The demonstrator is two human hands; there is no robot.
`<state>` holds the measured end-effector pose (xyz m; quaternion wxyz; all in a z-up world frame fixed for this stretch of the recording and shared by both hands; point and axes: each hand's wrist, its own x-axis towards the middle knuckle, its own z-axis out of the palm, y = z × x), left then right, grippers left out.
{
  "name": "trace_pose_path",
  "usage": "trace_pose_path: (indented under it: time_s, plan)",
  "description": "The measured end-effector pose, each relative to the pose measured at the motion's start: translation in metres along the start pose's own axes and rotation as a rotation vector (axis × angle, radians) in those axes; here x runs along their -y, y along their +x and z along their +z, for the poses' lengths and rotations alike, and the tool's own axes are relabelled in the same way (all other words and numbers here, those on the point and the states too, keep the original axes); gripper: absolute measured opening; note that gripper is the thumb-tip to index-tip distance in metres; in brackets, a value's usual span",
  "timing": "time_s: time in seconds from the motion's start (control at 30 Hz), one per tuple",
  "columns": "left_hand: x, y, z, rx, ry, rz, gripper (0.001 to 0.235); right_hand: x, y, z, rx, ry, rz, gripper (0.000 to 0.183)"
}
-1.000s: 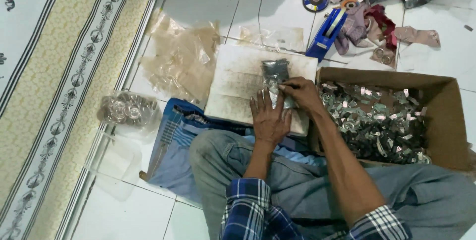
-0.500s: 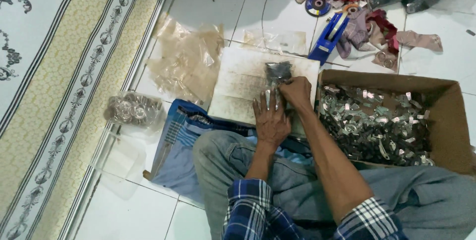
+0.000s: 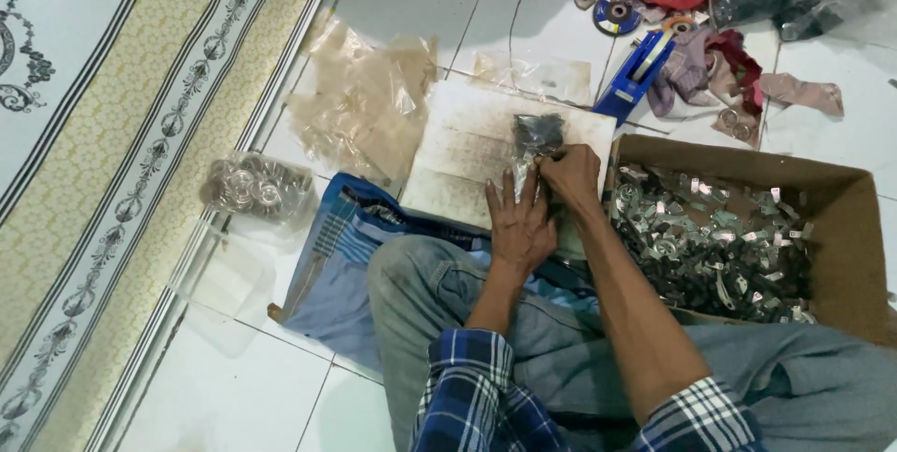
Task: The person is sorting and packing small metal components into plastic bags while sitting on the floor.
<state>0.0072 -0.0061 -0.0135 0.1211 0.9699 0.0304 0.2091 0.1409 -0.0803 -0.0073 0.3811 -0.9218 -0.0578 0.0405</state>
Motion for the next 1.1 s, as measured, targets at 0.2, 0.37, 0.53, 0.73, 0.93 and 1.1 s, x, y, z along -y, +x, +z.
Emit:
trace_pose_path:
  time_s: [0.2,0.37,0.53,0.73,0.93,1.1]
  plan:
    - [0.0,-0.004,0.012,-0.059,-0.036,-0.011,0.067,0.064,-0.041,-0.066,0.043,0.254,0.036,0.038]
    - [-0.004,-0.002,0.006,-0.088,-0.025,-0.026,0.062,0.008,-0.012,-0.032,0.054,0.234,0.116,0.037]
    - [0.0,-0.003,0.012,-0.091,-0.016,-0.004,0.066,-0.01,0.001,-0.018,0.068,0.097,0.171,0.037]
    - [0.001,-0.002,0.006,-0.126,-0.018,0.027,0.067,-0.003,-0.005,-0.02,0.02,0.098,0.05,0.028]
    - [0.0,-0.003,-0.008,-0.083,-0.107,-0.009,0.073,0.008,-0.037,-0.04,-0.001,0.214,0.008,0.035]
    - [0.006,-0.016,-0.012,-0.09,-0.157,-0.161,0.101,0.001,-0.067,-0.046,-0.073,0.461,-0.056,0.057]
